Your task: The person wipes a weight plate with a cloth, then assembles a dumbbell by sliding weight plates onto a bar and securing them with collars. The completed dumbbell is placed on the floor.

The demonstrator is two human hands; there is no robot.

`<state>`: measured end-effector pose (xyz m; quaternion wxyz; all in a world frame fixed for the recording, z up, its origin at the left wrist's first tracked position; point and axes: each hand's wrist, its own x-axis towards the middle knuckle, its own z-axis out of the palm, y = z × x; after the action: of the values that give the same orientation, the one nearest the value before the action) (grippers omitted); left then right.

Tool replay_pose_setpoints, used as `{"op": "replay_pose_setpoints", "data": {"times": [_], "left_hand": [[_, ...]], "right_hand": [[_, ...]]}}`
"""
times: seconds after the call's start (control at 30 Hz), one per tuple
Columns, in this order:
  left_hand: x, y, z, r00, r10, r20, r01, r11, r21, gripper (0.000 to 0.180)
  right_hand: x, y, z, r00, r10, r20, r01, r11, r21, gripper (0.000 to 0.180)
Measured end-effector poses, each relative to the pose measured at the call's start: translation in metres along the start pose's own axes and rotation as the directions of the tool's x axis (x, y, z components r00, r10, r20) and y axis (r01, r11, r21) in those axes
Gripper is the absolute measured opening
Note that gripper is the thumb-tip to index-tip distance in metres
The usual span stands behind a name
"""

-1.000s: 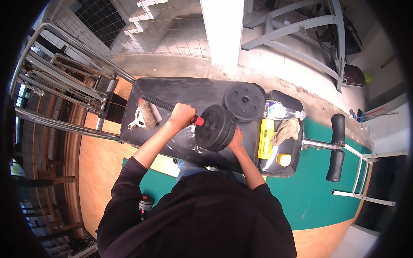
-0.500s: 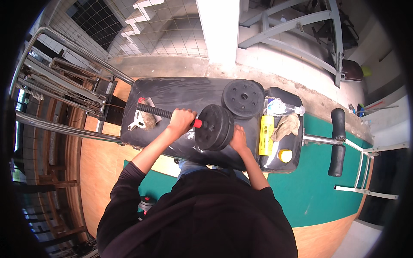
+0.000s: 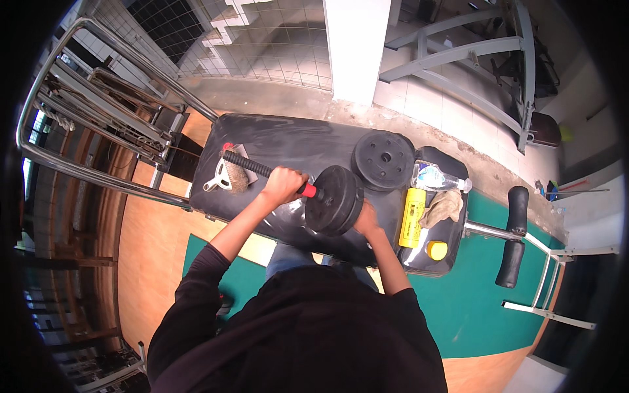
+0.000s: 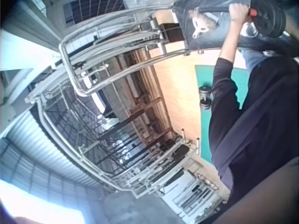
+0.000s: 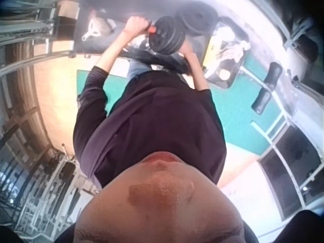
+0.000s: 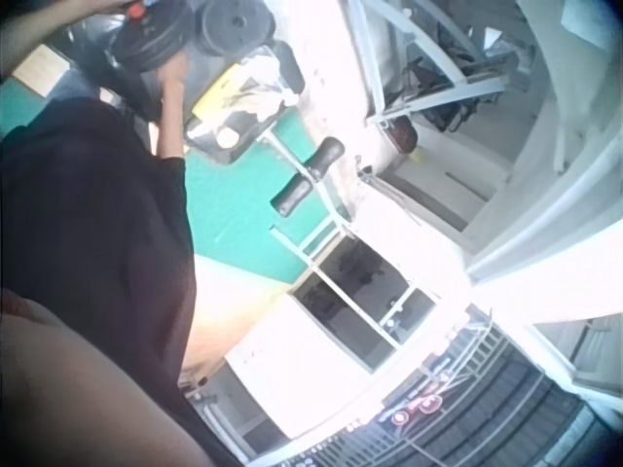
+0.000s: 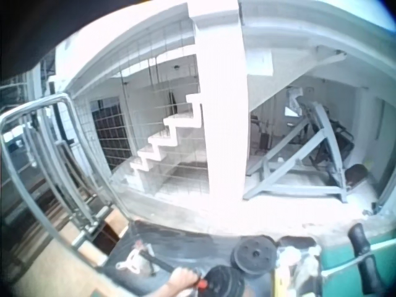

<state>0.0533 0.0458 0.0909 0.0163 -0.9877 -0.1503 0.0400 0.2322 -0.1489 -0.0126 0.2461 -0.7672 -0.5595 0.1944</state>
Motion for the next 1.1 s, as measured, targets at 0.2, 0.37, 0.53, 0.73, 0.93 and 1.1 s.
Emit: {"op": "replay_pose_setpoints", "data": {"times": [0.2,0.37,0.53,0.73,0.93,1.1], "left_hand": [[0.002,-0.052,0.019,0.969,0.023,0.247,-0.001,0.996,-0.090,0.029],[0.005,-0.067,0.042,0.965,0.043,0.260,0.037,0.955,-0.295,0.025],[0.024,-0.064,0.061,0.978,0.055,0.201,0.038,0.900,-0.434,0.026],[0.037,-0.055,0.072,0.985,0.066,0.158,0.018,0.878,-0.479,0.032],[0.038,-0.064,0.076,0.989,0.135,0.055,-0.086,0.845,-0.529,0.049],[0.029,-0.069,0.082,0.990,0.124,-0.068,-0.141,0.845,-0.516,0.043]], "right_hand": [[0.008,-0.056,-0.021,0.940,0.159,0.300,-0.140,0.987,-0.085,0.037],[0.020,-0.073,-0.035,0.956,0.218,0.195,-0.194,0.972,-0.134,0.035],[0.033,-0.080,-0.065,0.931,0.337,0.139,-0.299,0.924,-0.239,0.035],[0.032,-0.056,-0.046,0.923,0.383,-0.026,-0.373,0.880,-0.293,0.029],[0.031,-0.055,-0.036,0.929,0.324,-0.180,-0.364,0.887,-0.285,0.032],[0.039,-0.071,-0.039,0.933,0.313,-0.178,-0.352,0.896,-0.271,0.029]]}}
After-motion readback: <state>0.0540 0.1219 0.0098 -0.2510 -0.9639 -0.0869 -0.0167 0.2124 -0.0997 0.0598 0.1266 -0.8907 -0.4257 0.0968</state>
